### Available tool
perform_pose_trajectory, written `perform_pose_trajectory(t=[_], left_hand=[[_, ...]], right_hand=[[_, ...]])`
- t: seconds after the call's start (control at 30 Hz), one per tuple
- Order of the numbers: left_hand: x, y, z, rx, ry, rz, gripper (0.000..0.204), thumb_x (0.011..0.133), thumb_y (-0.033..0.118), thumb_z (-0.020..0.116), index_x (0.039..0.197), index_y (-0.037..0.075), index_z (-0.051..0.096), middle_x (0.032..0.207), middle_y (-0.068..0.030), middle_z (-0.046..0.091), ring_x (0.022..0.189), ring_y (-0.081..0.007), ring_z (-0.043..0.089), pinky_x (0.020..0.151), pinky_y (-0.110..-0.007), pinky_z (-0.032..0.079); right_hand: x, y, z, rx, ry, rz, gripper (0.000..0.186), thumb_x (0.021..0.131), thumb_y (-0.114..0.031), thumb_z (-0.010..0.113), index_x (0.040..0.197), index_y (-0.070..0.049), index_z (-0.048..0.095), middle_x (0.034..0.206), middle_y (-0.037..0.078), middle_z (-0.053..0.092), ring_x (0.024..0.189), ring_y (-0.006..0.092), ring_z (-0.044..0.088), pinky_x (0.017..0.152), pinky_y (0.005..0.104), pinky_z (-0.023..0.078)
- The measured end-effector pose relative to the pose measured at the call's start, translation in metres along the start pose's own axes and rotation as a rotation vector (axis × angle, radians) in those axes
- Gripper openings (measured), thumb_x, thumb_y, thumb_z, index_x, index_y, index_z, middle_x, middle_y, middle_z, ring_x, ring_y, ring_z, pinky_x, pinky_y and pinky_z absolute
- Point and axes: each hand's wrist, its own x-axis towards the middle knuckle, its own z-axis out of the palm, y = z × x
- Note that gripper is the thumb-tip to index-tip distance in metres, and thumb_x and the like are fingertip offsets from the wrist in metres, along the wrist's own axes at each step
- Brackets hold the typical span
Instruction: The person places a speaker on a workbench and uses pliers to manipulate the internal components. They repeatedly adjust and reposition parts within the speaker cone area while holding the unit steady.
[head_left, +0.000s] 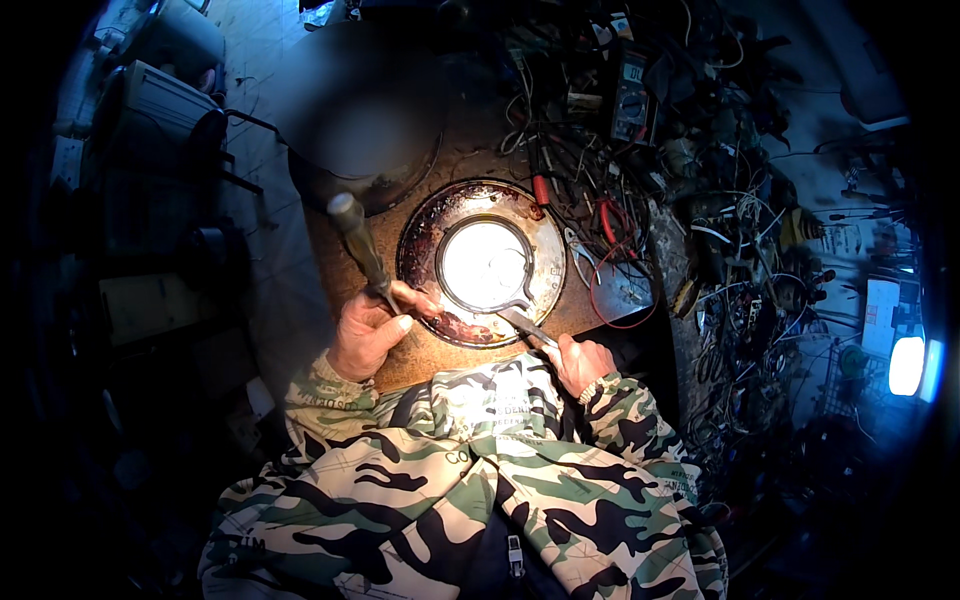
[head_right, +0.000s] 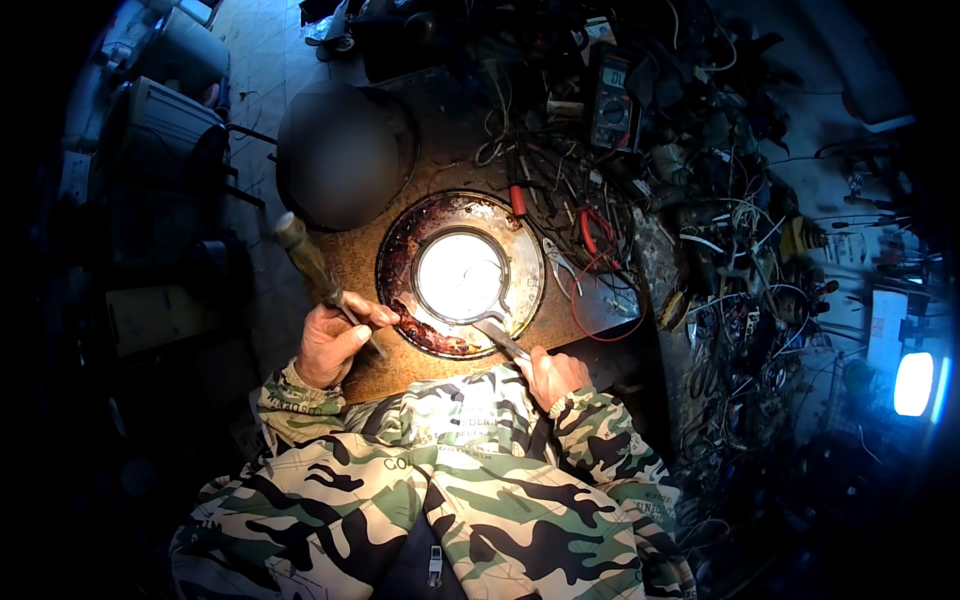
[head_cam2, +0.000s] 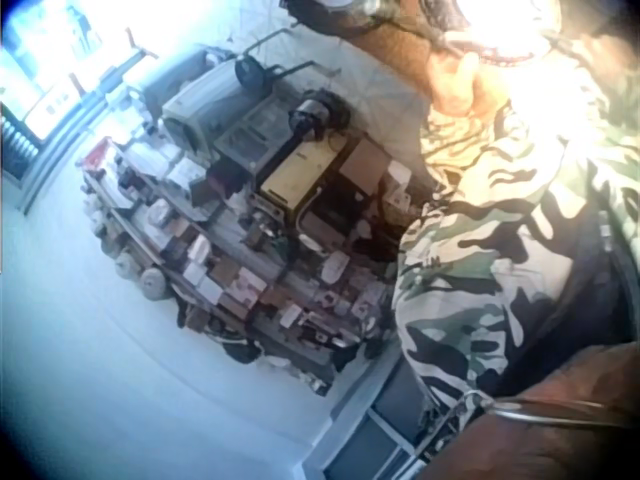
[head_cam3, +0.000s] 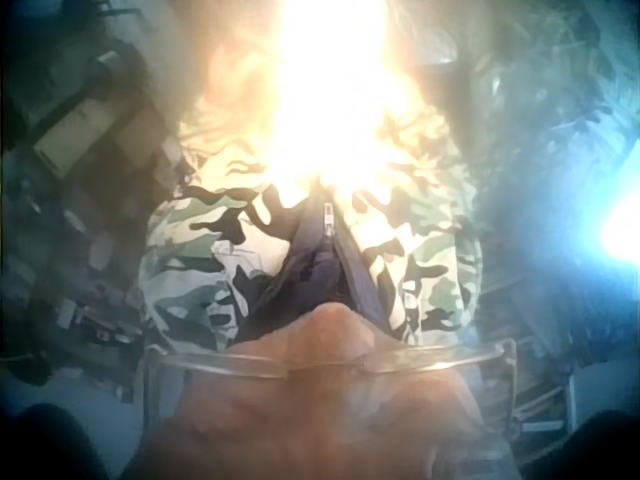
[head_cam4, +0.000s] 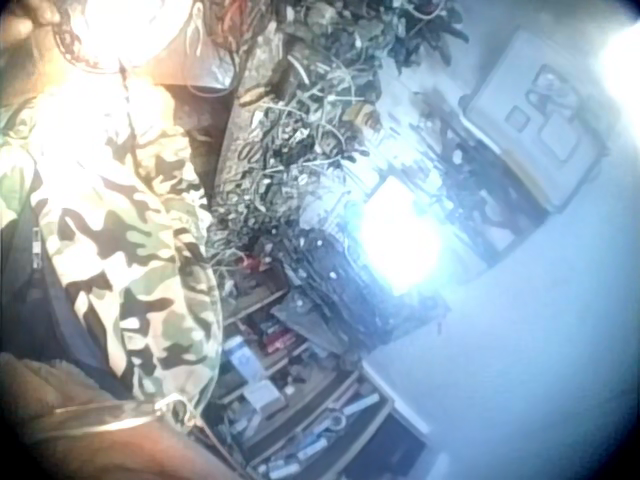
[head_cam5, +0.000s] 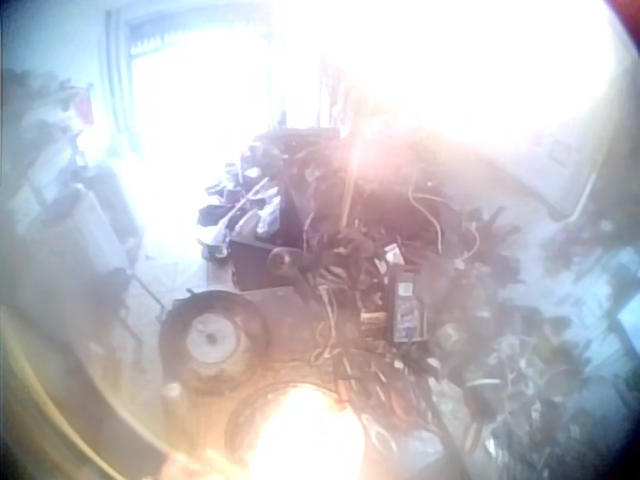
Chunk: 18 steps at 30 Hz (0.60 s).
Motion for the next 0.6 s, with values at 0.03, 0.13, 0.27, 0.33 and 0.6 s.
perform_pose_trajectory(t=[0.03, 0.13, 0.27, 0.33, 0.6], left_hand=[[0.000, -0.001, -0.001, 0.021, 0.018, 0.032, 0.028, 0.098, 0.002, 0.059, 0.125, 0.000, 0.053, 0.104, -0.0134, 0.066, 0.108, -0.0283, 0.065, 0.105, -0.047, 0.047], [-0.005, 0.002, 0.000, 0.009, 0.111, 0.004, 0.016, 0.096, -0.001, 0.057, 0.111, 0.002, 0.059, 0.104, -0.0126, 0.064, 0.105, -0.0251, 0.062, 0.101, -0.044, 0.048], [-0.016, 0.000, 0.003, -0.138, 0.272, -0.072, 0.041, 0.095, 0.001, 0.058, 0.135, 0.002, 0.049, 0.095, -0.0095, 0.065, 0.087, -0.0196, 0.063, 0.095, -0.039, 0.050], [-0.022, 0.000, -0.004, -0.179, 0.306, -0.110, 0.050, 0.093, 0.000, 0.057, 0.141, 0.001, 0.044, 0.091, -0.0080, 0.065, 0.081, -0.0180, 0.061, 0.093, -0.037, 0.051], [-0.027, -0.009, -0.009, -0.317, 0.248, -0.127, 0.020, 0.097, 0.009, 0.060, 0.116, 0.005, 0.053, 0.104, -0.0119, 0.056, 0.103, -0.0236, 0.055, 0.112, -0.052, 0.039]], right_hand=[[-0.001, 0.000, 0.001, 0.004, 0.005, -0.004, 0.038, 0.099, -0.037, 0.062, 0.087, -0.002, 0.063, 0.067, 0.028, 0.065, 0.068, 0.0476, 0.068, 0.060, 0.0549, 0.054], [-0.002, 0.000, -0.001, 0.015, 0.019, -0.013, 0.038, 0.099, -0.038, 0.062, 0.087, -0.002, 0.063, 0.067, 0.028, 0.065, 0.068, 0.0477, 0.067, 0.060, 0.0551, 0.053], [-0.002, 0.002, 0.002, 0.017, 0.015, -0.002, 0.037, 0.099, -0.037, 0.062, 0.087, -0.002, 0.063, 0.067, 0.028, 0.065, 0.067, 0.0477, 0.067, 0.060, 0.0552, 0.053], [-0.002, 0.002, 0.005, 0.025, 0.022, -0.002, 0.037, 0.099, -0.037, 0.063, 0.087, -0.002, 0.063, 0.067, 0.027, 0.065, 0.066, 0.0475, 0.067, 0.060, 0.0550, 0.053], [-0.003, 0.004, 0.011, -0.008, 0.051, -0.008, 0.037, 0.098, -0.037, 0.063, 0.086, -0.003, 0.063, 0.066, 0.026, 0.064, 0.065, 0.0460, 0.067, 0.058, 0.0536, 0.053]])
